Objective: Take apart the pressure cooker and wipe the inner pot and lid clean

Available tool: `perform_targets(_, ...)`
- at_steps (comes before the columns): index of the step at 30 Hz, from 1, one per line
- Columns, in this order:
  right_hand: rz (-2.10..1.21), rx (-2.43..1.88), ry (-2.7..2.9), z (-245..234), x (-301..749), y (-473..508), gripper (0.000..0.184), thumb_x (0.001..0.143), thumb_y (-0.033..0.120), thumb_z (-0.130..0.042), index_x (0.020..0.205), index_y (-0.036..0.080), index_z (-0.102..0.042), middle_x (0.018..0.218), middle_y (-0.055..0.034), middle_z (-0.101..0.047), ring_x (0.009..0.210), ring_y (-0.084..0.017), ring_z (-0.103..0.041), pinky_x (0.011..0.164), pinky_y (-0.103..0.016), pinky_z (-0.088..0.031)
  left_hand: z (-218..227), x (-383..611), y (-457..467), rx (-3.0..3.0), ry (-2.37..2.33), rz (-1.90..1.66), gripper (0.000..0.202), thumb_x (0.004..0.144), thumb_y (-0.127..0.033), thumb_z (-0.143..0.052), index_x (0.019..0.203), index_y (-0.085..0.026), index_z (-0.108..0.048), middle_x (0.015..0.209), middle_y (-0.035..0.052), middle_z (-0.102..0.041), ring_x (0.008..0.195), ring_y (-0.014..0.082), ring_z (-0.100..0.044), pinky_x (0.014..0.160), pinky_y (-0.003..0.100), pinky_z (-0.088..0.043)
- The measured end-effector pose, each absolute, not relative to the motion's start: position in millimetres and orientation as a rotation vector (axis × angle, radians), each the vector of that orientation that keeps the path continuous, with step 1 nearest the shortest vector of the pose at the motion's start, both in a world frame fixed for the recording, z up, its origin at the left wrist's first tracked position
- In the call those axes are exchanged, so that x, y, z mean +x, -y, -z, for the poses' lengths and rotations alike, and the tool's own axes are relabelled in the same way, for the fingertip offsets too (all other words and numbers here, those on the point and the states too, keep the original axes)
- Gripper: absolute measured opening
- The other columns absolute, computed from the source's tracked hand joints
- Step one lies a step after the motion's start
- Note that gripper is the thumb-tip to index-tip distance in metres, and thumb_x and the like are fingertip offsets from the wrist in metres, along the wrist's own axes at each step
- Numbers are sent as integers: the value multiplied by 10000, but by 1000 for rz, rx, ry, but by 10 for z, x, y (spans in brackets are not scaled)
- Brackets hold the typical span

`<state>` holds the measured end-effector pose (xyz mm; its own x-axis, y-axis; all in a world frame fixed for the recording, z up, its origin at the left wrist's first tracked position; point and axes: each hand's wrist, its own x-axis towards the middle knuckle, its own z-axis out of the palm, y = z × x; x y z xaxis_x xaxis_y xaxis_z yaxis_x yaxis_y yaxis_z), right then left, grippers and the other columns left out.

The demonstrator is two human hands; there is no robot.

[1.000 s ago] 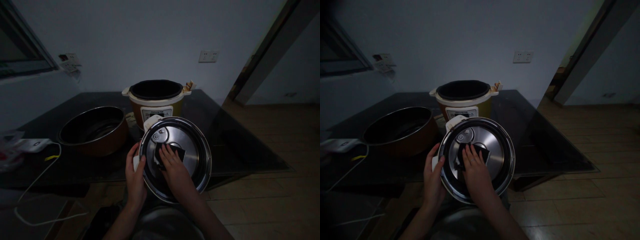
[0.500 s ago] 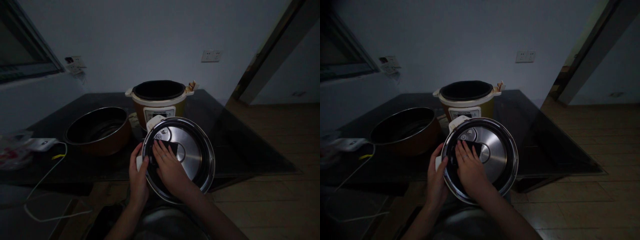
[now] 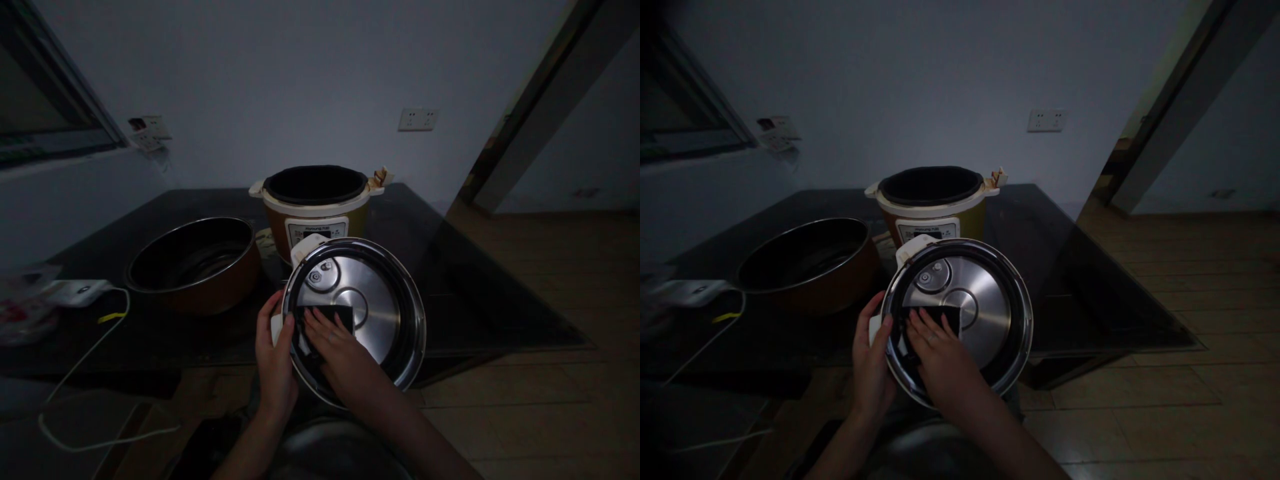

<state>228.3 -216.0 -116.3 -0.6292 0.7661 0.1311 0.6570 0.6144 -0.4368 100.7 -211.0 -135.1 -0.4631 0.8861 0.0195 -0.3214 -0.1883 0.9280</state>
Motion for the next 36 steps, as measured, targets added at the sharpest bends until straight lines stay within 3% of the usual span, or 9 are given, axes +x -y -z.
perform_targets(6, -813, -1151, 2537, 1105, 2584, 2457, 650, 844, 20, -502, 1465, 138, -349, 1511, -99, -366, 1409, -183, -320, 1155, -433, -268, 1293, 1047, 2143, 687, -1165, -1795, 465, 763, -361, -739, 1189, -252, -589, 1230, 60, -638, 1162, 254, -600, 981, 361, -476)
perform_targets(13, -796, -1354, 2659, 1069, 2922, 2551, 545, 882, 167, -601, 1405, 154, -448, 1427, -102, -476, 1341, -238, -438, 1129, -536, -292, 1293, 1069, 2135, 657, -1178, -1816, 423, 764, -350, -741, 1158, -282, -604, 1207, 40, -654, 1129, 241, -619, 943, 341, -500)
perform_targets(18, -461, -1395, 2628, 1309, 3168, 2605, 507, 870, 169, -597, 1368, 163, -502, 1368, -103, -549, 1277, -255, -519, 1132, -594, -269, 1296, 1053, 2130, 684, -1214, -1826, 429, 757, -360, -749, 1155, -280, -610, 1207, 38, -652, 1107, 240, -627, 901, 321, -518)
perform_targets(26, 217, -1577, 2414, 1637, 3171, 2566, 490, 824, -16, -411, 1294, 7, -548, 1294, -202, -600, 1220, -264, -578, 1105, -511, -389, 1290, 1039, 2139, 687, -1214, -1783, 476, 746, -380, -754, 1185, -298, -590, 1186, 29, -656, 1092, 242, -632, 907, 338, -522)
perform_targets(32, 441, -1738, 2265, 1708, 3034, 2353, 522, 828, -54, -332, 1319, -39, -508, 1374, -245, -509, 1301, -309, -486, 1071, -500, -431, 1322, 999, 2131, 719, -1228, -1744, 508, 723, -402, -764, 1183, -268, -596, 1158, 45, -654, 1022, 237, -645, 813, 302, -539)
perform_targets(36, 484, -1816, 2155, 1612, 2980, 2090, 512, 842, -49, -303, 1296, -25, -540, 1348, -257, -533, 1303, -324, -478, 1055, -487, -442, 1337, 983, 2126, 740, -1261, -1732, 521, 721, -401, -768, 1192, -258, -596, 1163, 46, -643, 1032, 230, -632, 817, 289, -526)
